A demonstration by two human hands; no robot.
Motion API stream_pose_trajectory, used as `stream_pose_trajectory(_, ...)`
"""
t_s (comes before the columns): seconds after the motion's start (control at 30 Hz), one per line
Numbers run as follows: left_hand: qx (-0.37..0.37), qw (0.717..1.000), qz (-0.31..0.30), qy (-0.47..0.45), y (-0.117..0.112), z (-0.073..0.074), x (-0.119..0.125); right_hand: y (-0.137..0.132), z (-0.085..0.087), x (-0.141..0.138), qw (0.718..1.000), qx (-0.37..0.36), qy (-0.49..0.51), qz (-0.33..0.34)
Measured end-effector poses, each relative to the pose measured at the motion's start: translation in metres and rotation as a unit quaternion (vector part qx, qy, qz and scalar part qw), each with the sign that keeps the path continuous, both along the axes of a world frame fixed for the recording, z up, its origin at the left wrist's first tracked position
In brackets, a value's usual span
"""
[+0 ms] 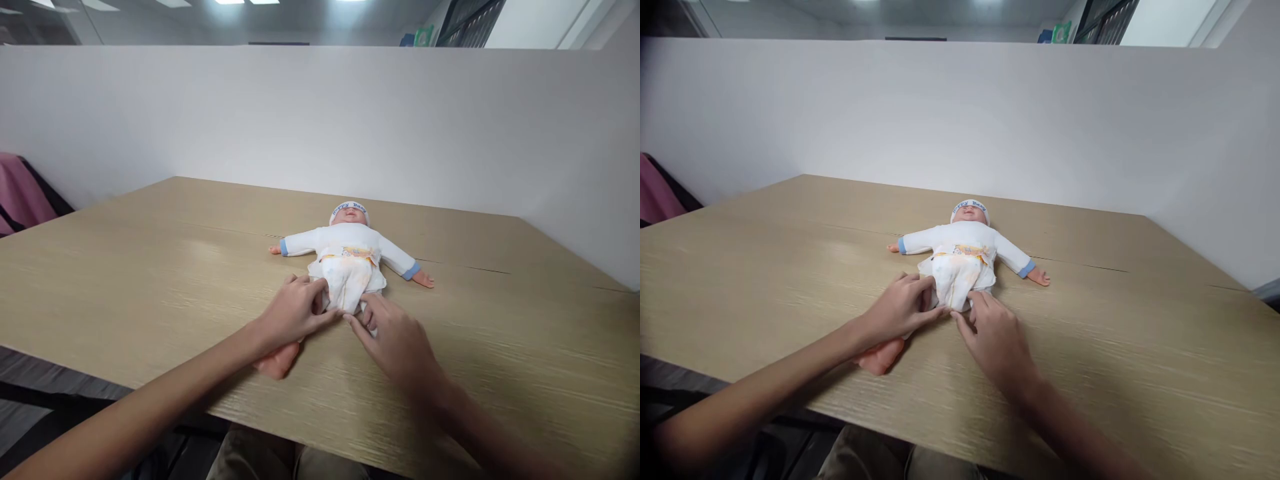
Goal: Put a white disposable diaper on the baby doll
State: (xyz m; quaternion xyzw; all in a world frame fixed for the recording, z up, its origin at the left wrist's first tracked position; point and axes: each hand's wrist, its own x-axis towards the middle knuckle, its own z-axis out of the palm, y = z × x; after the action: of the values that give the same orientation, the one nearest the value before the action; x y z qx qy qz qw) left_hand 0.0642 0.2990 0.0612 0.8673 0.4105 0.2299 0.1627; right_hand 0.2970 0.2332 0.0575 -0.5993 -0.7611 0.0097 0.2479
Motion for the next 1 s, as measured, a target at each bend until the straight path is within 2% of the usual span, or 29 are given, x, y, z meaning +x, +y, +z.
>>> stream_pose_trajectory(0.07, 0.002, 1.000, 0.002, -0.004, 0.001, -0.001, 0.004, 0.002, -0.002, -0.007, 1.000, 0.008, -0.019, -0.008)
stream_pose_trajectory(0.23, 0.016, 0.999, -0.043, -0.027, 0.003, -0.004, 0.002, -0.001, -0.007, -0.016, 0.999, 0.022, -0.040, -0.024)
stream_pose_trajectory(0.4, 0.032, 0.993, -0.057, -0.097, 0.003, -0.010, -0.003, -0.004, -0.011, -0.015, 1.000, 0.016, 0.003, -0.001)
stream_pose_trajectory(0.5, 0.033, 0.992, -0.056, -0.110, 0.003, -0.010, -0.005, -0.003, -0.012, -0.013, 1.000, 0.013, 0.018, 0.008)
stream_pose_trajectory(0.67, -0.017, 0.989, -0.087, -0.115, 0.007, -0.008, -0.003, 0.002, -0.014, -0.011, 0.997, -0.001, 0.070, -0.021)
stream_pose_trajectory(0.87, -0.088, 0.976, -0.017, -0.199, 0.012, -0.018, -0.003, 0.007, -0.008, -0.008, 0.973, -0.044, 0.207, -0.089)
stream_pose_trajectory(1.0, -0.120, 0.957, -0.004, -0.263, 0.014, -0.027, -0.001, 0.005, -0.004, 0.002, 0.962, -0.037, 0.255, -0.096)
